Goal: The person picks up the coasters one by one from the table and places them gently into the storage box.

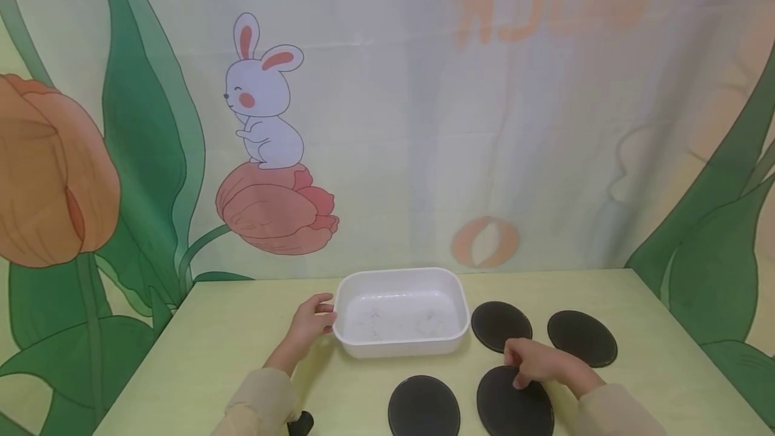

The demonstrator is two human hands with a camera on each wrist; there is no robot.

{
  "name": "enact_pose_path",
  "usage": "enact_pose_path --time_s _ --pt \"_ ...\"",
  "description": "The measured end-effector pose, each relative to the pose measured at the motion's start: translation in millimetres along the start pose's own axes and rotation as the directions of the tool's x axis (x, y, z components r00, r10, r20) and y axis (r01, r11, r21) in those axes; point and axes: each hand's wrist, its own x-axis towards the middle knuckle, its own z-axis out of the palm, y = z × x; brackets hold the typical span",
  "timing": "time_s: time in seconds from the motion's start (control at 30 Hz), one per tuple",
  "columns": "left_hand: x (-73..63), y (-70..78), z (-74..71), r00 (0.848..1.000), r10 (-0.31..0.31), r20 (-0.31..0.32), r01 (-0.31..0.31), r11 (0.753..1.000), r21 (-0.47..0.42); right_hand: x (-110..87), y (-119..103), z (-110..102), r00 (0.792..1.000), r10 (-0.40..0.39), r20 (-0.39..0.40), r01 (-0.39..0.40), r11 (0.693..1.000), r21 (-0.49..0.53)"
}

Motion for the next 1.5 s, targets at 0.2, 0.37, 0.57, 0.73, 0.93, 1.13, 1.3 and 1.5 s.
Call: enact_pose_path --time_s 0.2,0.37,0.57,0.73,0.93,1.13,1.3,1.5 --pt "0.3 1.3 -0.4 1.000 -0.002 0.007 0.002 1.000 0.012 -9.6 -13 -10 0.998 0.016 0.062 -0.020 0.998 0.063" --pt "0.5 2.2 -0.6 1.000 0.005 0.026 -0.006 1.000 0.022 -16.8 -20 -16 0.995 -0.011 0.097 0.001 0.994 0.111" --pt "0.6 2.9 -1.2 0.999 -0.001 0.047 0.000 1.000 0.031 -18.3 -25 -22 0.983 -0.099 0.152 0.069 0.979 0.193" --pt "0.3 4.7 -2.6 0.998 -0.005 0.064 0.003 0.999 0.035 -8.9 -30 -24 0.975 -0.154 0.163 0.092 0.938 0.335" --pt "0.9 5.1 -2.9 0.997 0.011 0.081 -0.013 1.000 0.026 6.4 -37 -21 0.981 -0.171 0.091 0.110 0.880 0.461" --pt "2.2 2.6 -2.9 0.997 0.014 0.076 -0.016 1.000 0.026 26.2 -51 -15 0.992 -0.123 -0.018 0.111 0.812 0.572" --pt "2.1 3.6 -2.6 0.997 0.009 0.076 -0.011 0.999 0.031 44.9 -63 -9 0.991 -0.072 -0.116 0.128 0.782 0.610" --pt "2.4 4.0 -2.8 0.997 0.003 0.075 -0.007 0.999 0.044 63.9 -73 -1 0.978 0.003 -0.208 0.131 0.767 0.628"
